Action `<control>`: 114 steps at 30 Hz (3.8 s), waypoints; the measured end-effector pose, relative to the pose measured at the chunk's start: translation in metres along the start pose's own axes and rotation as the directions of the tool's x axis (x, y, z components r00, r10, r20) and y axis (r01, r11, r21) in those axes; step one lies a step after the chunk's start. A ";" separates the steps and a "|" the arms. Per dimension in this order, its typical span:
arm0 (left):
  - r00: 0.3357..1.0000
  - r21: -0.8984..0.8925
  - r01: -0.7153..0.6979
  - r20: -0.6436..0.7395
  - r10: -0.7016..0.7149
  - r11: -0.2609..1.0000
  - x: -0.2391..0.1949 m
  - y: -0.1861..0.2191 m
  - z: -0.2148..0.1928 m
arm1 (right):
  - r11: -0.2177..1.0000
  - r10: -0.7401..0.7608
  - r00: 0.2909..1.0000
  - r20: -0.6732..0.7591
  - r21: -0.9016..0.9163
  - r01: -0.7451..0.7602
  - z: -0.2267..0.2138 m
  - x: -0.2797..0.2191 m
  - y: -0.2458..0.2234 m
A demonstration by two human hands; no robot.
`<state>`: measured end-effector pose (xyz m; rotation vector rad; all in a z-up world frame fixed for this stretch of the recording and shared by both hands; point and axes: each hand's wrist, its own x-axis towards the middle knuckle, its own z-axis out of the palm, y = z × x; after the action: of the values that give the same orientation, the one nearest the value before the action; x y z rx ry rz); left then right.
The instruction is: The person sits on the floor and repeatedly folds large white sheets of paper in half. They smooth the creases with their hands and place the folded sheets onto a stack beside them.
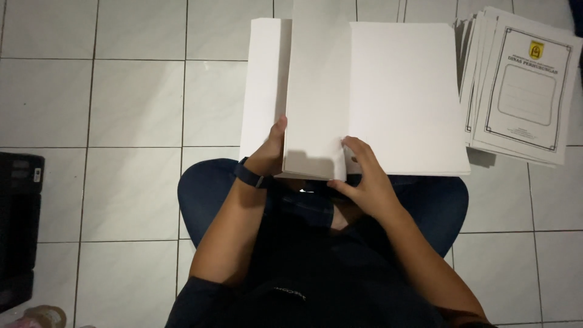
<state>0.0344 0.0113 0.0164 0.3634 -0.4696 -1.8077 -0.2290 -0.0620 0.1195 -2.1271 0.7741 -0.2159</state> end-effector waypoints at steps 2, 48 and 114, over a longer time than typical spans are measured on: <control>0.928 0.080 -0.088 -0.355 0.111 0.993 0.003 -0.007 0.057 | 0.995 0.013 0.999 -0.039 0.102 -0.009 0.001 -0.001 0.009; 0.845 0.731 0.531 -0.423 0.326 -0.428 0.058 -0.053 0.071 | 0.579 0.113 0.991 0.072 -0.815 -0.007 -0.004 0.178 0.089; 0.272 0.823 -0.071 -0.527 0.805 0.563 0.052 -0.132 0.139 | 0.859 0.399 0.731 -0.553 0.504 -0.087 -0.045 -0.094 0.088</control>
<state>-0.1560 0.0119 0.0718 1.4620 -0.3621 -0.4982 -0.3615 -0.0755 0.0915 -1.4600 1.2603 -0.9298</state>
